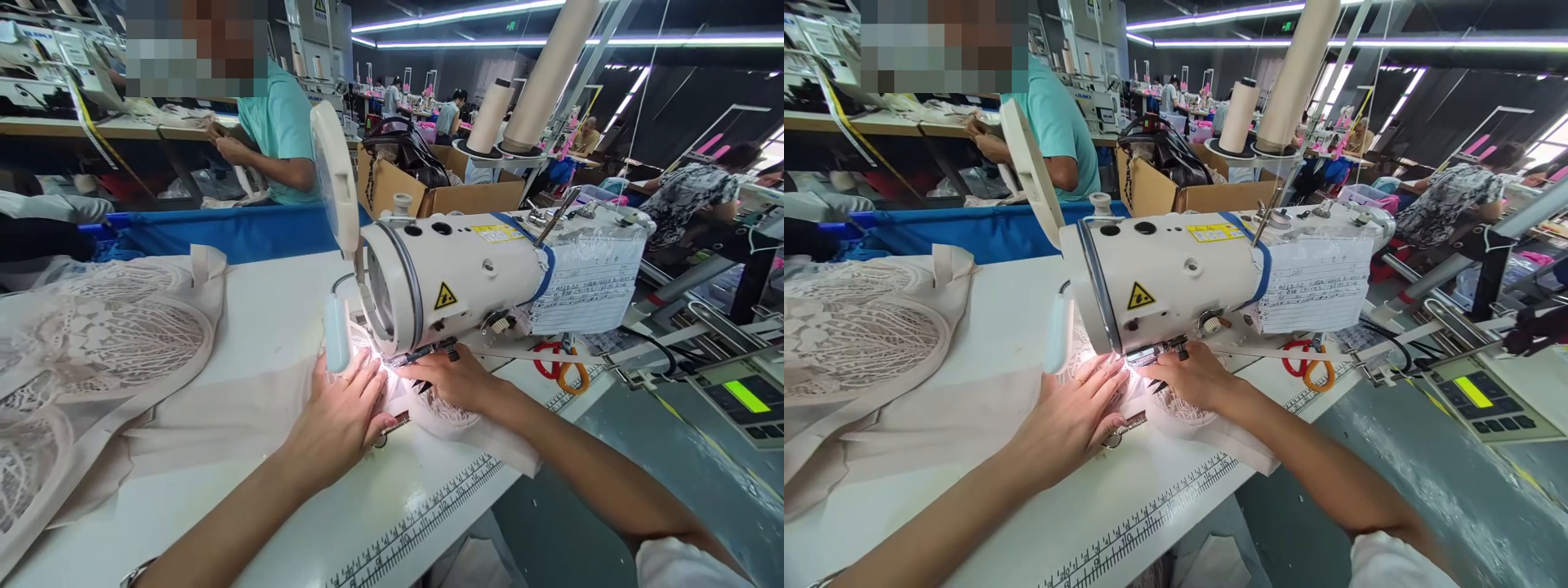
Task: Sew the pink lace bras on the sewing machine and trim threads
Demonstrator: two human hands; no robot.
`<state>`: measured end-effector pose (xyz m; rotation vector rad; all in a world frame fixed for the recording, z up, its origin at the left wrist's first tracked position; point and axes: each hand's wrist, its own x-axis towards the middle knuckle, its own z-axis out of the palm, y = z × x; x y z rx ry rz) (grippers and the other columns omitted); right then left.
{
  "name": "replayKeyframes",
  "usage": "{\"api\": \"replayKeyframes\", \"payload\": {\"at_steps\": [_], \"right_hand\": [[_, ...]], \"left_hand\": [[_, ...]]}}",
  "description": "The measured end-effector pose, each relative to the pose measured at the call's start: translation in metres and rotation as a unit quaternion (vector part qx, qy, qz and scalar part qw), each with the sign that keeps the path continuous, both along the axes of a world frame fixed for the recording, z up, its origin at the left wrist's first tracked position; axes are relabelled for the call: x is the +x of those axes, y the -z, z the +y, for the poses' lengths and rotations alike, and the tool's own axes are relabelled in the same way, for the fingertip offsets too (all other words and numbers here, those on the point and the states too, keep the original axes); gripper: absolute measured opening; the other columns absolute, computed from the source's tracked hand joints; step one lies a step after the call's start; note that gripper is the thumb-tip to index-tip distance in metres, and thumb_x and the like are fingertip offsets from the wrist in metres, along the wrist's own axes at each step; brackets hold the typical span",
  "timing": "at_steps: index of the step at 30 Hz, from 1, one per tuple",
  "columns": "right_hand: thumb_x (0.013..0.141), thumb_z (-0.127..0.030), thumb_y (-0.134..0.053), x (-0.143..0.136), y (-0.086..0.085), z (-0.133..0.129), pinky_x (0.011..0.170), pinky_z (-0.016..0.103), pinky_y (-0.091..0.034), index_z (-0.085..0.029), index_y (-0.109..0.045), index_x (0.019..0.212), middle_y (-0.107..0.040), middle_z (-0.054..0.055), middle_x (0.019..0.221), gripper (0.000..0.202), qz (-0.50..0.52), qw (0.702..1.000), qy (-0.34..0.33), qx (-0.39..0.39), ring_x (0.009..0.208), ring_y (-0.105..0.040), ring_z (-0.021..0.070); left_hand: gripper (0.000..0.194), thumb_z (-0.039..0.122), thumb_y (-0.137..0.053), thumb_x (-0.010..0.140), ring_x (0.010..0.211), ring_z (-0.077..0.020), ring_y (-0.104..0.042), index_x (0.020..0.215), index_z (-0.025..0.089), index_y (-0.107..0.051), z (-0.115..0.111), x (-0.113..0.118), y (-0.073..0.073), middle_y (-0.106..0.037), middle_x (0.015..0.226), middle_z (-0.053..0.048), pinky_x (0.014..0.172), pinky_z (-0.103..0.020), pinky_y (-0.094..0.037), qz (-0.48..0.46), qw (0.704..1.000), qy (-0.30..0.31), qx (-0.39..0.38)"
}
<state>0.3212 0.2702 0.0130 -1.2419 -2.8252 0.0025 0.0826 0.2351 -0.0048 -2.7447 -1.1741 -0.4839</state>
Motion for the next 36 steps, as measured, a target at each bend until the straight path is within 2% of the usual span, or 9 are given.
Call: {"api": "replayKeyframes", "payload": {"at_steps": [2,5,8,11,16,23,30,36], "right_hand": [[0.083,-0.005,-0.051,0.000,0.004,0.001,0.069,0.029,-0.043,-0.031,-0.066,0.125,-0.073,0.001,0.099,0.051,0.003,1.000,-0.004,-0.007,0.088,-0.063,0.0214],[0.083,-0.006,-0.051,0.003,0.012,0.004,0.075,0.028,-0.046,-0.030,-0.061,0.131,-0.070,0.003,0.103,0.055,0.019,0.999,-0.018,-0.038,0.087,-0.062,0.0192],[0.083,-0.008,-0.051,0.006,0.015,0.005,0.077,0.026,-0.048,-0.030,-0.058,0.135,-0.067,0.003,0.110,0.057,0.050,0.997,-0.020,-0.060,0.090,-0.061,0.0186],[0.082,-0.007,-0.049,0.008,0.014,0.004,0.077,0.026,-0.049,-0.030,-0.059,0.134,-0.067,0.003,0.112,0.058,0.062,0.996,-0.029,-0.061,0.091,-0.061,0.0189],[0.080,-0.006,-0.049,0.006,0.002,-0.002,0.068,0.025,-0.047,-0.030,-0.059,0.133,-0.067,0.003,0.109,0.059,0.035,0.997,-0.028,-0.057,0.087,-0.061,0.0182],[0.082,-0.008,-0.050,-0.002,-0.011,-0.010,0.053,0.026,-0.037,-0.033,-0.057,0.136,-0.068,0.003,0.109,0.060,-0.021,0.999,0.005,-0.035,0.078,-0.062,0.0191],[0.083,-0.009,-0.053,-0.001,-0.006,-0.011,0.063,0.027,-0.045,-0.025,-0.059,0.131,-0.068,0.008,0.116,0.051,0.006,0.999,0.009,-0.037,0.087,-0.065,0.0216],[0.085,-0.017,-0.060,-0.001,0.001,-0.011,0.069,0.031,-0.048,-0.017,-0.060,0.121,-0.071,0.011,0.112,0.036,0.012,0.998,0.062,-0.025,0.086,-0.068,0.0257]], "left_hand": [[0.040,0.035,-0.038,0.103,0.132,-0.0413,-0.047,0.127,0.011,-0.059,-0.003,0.002,0.001,-0.058,0.138,-0.019,0.105,-0.067,-0.026,0.002,1.000,-0.012,0.020],[0.038,0.019,-0.039,0.098,0.126,-0.0398,-0.050,0.129,0.010,-0.059,-0.008,0.006,0.004,-0.059,0.135,-0.022,0.099,-0.059,-0.036,0.023,0.998,-0.014,0.059],[0.044,0.005,-0.041,0.087,0.097,-0.0318,-0.061,0.127,0.008,-0.059,-0.010,0.009,0.006,-0.067,0.115,-0.018,0.080,-0.044,-0.047,0.078,0.996,0.023,0.037],[0.044,0.001,-0.042,0.083,0.080,-0.0286,-0.058,0.123,0.005,-0.060,-0.007,0.008,0.008,-0.069,0.103,-0.017,0.063,-0.038,-0.046,0.090,0.995,0.043,0.010],[0.051,-0.009,-0.043,0.078,0.082,-0.0252,-0.056,0.120,0.014,-0.059,-0.002,0.001,0.011,-0.067,0.117,-0.012,0.066,-0.036,-0.045,-0.003,1.000,0.020,0.000],[0.045,-0.009,-0.037,0.082,0.078,-0.0217,-0.058,0.106,0.017,-0.064,0.005,-0.006,0.004,-0.069,0.121,-0.008,0.063,-0.035,-0.045,-0.034,0.999,0.016,-0.014],[0.048,-0.008,-0.040,0.082,0.087,-0.0238,-0.063,0.113,0.018,-0.065,0.015,-0.009,0.008,-0.069,0.127,-0.005,0.065,-0.038,-0.047,-0.056,0.997,0.032,-0.034],[0.050,-0.008,-0.038,0.079,0.097,-0.0259,-0.065,0.110,0.017,-0.066,0.021,-0.013,0.008,-0.069,0.127,-0.004,0.075,-0.043,-0.051,-0.066,0.996,0.045,-0.028]]}}
